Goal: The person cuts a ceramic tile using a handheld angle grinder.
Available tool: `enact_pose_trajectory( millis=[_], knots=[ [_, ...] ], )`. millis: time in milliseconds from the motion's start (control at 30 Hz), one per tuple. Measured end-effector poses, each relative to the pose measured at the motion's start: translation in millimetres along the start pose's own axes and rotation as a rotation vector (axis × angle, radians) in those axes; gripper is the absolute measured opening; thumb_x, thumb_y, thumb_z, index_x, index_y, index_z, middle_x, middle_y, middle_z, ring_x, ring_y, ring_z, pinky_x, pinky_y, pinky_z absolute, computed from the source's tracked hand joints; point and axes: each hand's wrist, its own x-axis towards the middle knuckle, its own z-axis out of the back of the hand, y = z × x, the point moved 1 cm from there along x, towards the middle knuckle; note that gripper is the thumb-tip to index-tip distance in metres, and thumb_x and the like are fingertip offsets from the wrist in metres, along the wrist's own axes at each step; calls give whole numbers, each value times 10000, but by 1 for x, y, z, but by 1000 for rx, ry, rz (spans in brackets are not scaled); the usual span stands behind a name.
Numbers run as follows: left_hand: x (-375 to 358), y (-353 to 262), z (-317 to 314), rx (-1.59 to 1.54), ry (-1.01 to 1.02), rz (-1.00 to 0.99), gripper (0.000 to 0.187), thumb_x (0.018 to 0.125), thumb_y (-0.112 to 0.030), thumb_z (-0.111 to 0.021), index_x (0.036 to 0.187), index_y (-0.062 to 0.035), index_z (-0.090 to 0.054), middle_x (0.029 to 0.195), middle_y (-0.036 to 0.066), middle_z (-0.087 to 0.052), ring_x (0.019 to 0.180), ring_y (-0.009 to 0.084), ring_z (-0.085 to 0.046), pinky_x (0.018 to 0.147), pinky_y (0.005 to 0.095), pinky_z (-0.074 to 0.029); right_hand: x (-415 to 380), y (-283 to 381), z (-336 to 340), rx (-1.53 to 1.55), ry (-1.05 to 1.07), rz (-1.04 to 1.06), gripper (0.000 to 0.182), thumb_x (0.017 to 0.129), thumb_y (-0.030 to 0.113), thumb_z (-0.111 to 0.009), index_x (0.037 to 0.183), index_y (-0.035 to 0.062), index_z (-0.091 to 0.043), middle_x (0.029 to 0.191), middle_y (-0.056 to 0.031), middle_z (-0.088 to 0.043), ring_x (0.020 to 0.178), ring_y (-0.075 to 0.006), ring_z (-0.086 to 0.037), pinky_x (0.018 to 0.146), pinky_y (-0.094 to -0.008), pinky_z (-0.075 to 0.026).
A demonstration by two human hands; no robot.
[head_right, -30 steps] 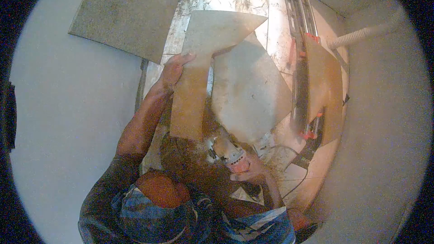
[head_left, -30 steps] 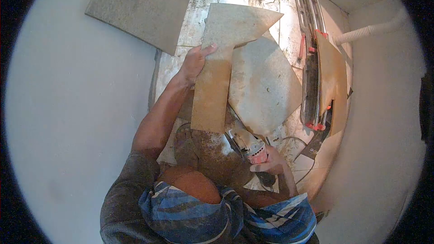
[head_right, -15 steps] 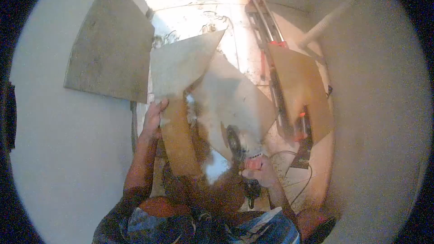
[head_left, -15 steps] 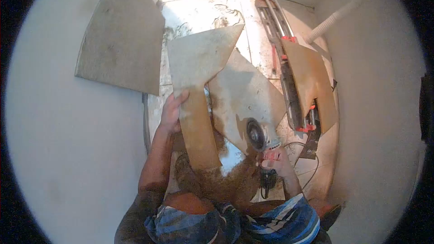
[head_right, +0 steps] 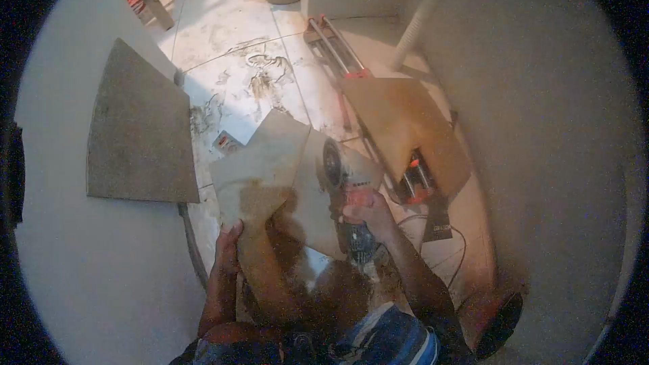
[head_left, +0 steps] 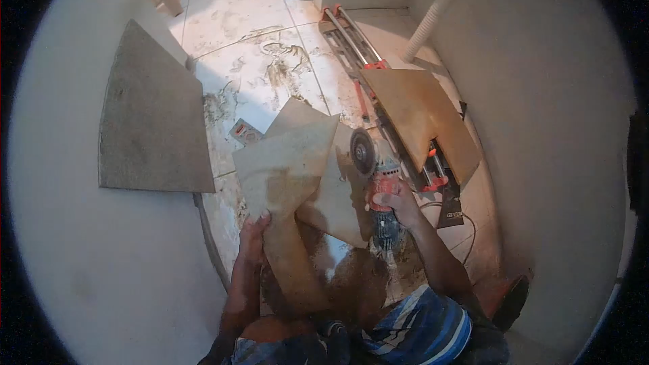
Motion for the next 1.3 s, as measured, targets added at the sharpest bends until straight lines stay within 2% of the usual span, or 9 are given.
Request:
enact_pose_trajectory(
  millis=[133, 600, 667, 733, 767, 1067, 1133, 1200, 1300],
  knots=[
    [-7, 9, 4, 24, -2, -15, 501, 946, -274, -627, 1358, -32, -476, 1236, 89, -613, 1091, 227, -614, 933, 374, -510, 10, 9, -13, -6, -127, 38, 348, 787, 161, -727, 1056, 2, -573, 864, -88, -658, 731, -173, -658, 697, -302, -545],
    [-23, 23, -11, 112, -81, -144, 446, 943, -203, -640, 1316, -7, -493, 1217, 121, -619, 1090, 239, -618, 956, 393, -498, 6, 1, -43, 35, -86, -48, 369, 797, 137, -733, 1105, 27, -560, 881, -85, -663, 772, -191, -679, 721, -326, -563],
    [-26, 27, -21, 132, -168, -169, 433, 952, -202, -629, 1312, -6, -489, 1212, 124, -617, 1080, 238, -619, 953, 391, -499, 1, 6, -51, 83, -86, -76, 367, 799, 136, -732, 1105, 28, -559, 880, -84, -662, 768, -190, -678, 718, -324, -564],
    [-22, 32, -24, 121, -148, -154, 423, 960, -212, -619, 1307, -6, -491, 1211, 123, -616, 1075, 235, -619, 948, 392, -502, -5, 9, -56, 164, -73, -159, 443, 831, 68, -704, 1246, 34, -553, 1011, -47, -622, 857, -154, -645, 747, -336, -572],
    [-20, 34, -23, 108, -121, -140, 414, 968, -222, -609, 1302, -5, -492, 1210, 123, -614, 1070, 233, -619, 943, 393, -504, -6, 7, -56, 175, -74, -160, 443, 831, 68, -704, 1246, 34, -553, 1011, -47, -622, 857, -154, -645, 747, -336, -572],
    [-16, 39, -23, 3, -142, -156, 400, 983, -206, -589, 1324, -31, -475, 1210, 120, -614, 1068, 231, -620, 929, 382, -515, -15, 21, -62, 16, -92, -238, 378, 831, 150, -737, 1162, 39, -591, 942, -30, -647, 878, -137, -648, 736, -317, -553],
    [-12, 41, -17, 38, -133, -194, 401, 983, -212, -591, 1322, -33, -475, 1205, 120, -615, 1065, 233, -621, 925, 386, -517, -14, 20, -62, -16, -125, -194, 290, 824, 196, -735, 1022, 35, -597, 887, -73, -665, 759, -185, -682, 700, -314, -558],
    [-16, 39, -17, 77, -115, -230, 402, 983, -218, -594, 1321, -34, -476, 1200, 120, -616, 1062, 235, -623, 921, 389, -520, -22, 30, -70, 38, -124, -245, 292, 829, 204, -732, 1025, 34, -597, 885, -76, -667, 763, -190, -684, 702, -319, -559],
    [-18, 34, -27, 10, -152, -135, 491, 959, -234, -633, 1342, -14, -419, 1266, 154, -574, 1114, 285, -602, 970, 440, -503, -20, 21, -71, 102, -99, -268, 296, 837, 210, -729, 1031, 31, -595, 881, -83, -669, 762, -196, -686, 704, -327, -562]
  ],
)
